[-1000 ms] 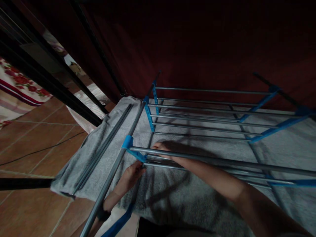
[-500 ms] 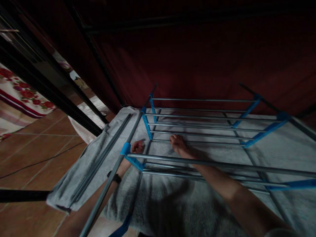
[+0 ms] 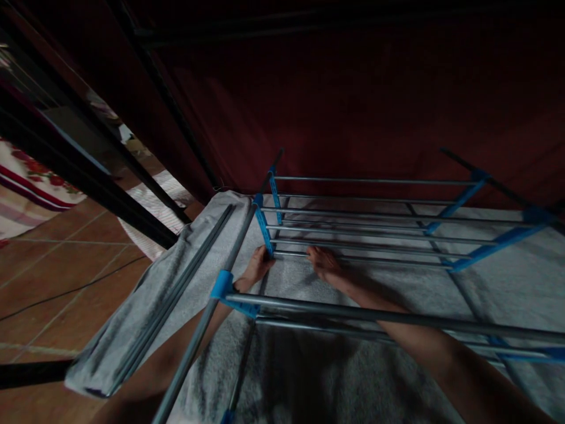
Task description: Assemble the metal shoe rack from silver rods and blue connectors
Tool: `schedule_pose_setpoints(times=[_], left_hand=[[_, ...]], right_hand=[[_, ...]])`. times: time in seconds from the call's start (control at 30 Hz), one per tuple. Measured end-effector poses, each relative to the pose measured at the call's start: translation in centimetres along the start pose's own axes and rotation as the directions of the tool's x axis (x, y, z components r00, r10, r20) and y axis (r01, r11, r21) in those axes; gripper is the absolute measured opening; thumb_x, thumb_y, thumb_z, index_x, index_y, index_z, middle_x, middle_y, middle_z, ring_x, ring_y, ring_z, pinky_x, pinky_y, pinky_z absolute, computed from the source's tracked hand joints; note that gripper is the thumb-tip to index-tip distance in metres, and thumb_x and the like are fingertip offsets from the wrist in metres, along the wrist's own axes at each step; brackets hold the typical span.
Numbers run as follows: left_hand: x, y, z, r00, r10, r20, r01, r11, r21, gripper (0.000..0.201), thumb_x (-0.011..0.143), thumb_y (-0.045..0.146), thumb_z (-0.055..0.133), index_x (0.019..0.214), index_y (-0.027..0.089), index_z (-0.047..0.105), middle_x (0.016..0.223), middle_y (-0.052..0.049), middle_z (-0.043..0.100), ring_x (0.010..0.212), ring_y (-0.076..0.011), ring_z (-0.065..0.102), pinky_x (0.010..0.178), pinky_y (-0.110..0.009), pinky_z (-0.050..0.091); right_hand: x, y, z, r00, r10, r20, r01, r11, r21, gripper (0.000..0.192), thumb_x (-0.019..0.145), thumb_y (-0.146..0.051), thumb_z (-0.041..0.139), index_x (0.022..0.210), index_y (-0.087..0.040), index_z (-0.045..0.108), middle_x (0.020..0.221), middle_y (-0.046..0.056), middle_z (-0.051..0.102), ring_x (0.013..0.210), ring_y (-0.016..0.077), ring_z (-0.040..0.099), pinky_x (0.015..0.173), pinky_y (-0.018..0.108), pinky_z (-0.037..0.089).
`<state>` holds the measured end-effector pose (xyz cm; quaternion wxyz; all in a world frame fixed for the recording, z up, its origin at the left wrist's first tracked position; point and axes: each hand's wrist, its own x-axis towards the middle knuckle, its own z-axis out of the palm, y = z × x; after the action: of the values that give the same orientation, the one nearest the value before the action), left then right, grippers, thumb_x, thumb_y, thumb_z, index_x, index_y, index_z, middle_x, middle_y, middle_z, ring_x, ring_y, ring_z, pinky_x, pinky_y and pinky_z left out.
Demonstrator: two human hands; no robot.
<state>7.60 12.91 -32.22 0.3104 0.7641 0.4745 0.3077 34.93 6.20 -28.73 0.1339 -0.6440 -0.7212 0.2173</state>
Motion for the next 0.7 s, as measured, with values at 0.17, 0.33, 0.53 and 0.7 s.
schedule_pose_setpoints(times=[0.17,0.33,0.53,0.7], left_hand=[[-0.4,0.1,0.1,0.999,-0.043,-0.002,0.043,0.999,-0.026,0.035,0.079,0.011,0.065,0.111,0.024,0.065,0.099,-0.006,0.059,0.096,-0.0261,0.056,0.094,-0.045,0.048],[-0.4,0.4,0.0,0.998,-0.055,0.003,0.055,0.998,-0.037,0.039,0.077,0.010,0.066,0.114,0.023,0.067,0.105,-0.007,0.060,0.103,-0.0265,0.057,0.099,-0.044,0.047],[-0.3,0.8,0.0,0.996,-0.088,-0.006,0.088,0.996,-0.021,0.029,0.076,0.013,0.070,0.105,0.018,0.068,0.096,-0.004,0.059,0.095,-0.0225,0.057,0.092,-0.040,0.050],[-0.4,1.1,0.1,0.994,-0.107,-0.025,0.107,0.994,0.001,0.025,0.075,0.012,0.070,0.099,0.018,0.067,0.098,-0.005,0.061,0.096,-0.0227,0.058,0.093,-0.040,0.050]], right_hand=[[-0.2,-0.2,-0.5,1.000,-0.005,0.014,0.005,1.000,0.004,0.024,0.105,-0.020,0.045,0.115,-0.023,0.066,0.112,0.006,0.072,0.106,0.0212,0.065,0.094,0.033,0.048],[0.0,0.0,-0.5,1.000,-0.014,0.022,0.014,1.000,-0.001,0.026,0.105,-0.023,0.045,0.118,-0.022,0.067,0.116,0.008,0.072,0.109,0.0230,0.066,0.095,0.034,0.047],[-0.2,0.1,-0.8,0.999,-0.035,0.033,0.035,0.999,-0.006,0.028,0.106,-0.023,0.042,0.115,-0.022,0.068,0.113,0.006,0.073,0.104,0.0208,0.066,0.087,0.031,0.046],[-0.6,-0.1,-0.6,0.998,-0.067,0.011,0.068,0.997,-0.025,0.027,0.107,-0.022,0.040,0.108,-0.022,0.067,0.107,0.005,0.071,0.099,0.0198,0.064,0.082,0.030,0.043]])
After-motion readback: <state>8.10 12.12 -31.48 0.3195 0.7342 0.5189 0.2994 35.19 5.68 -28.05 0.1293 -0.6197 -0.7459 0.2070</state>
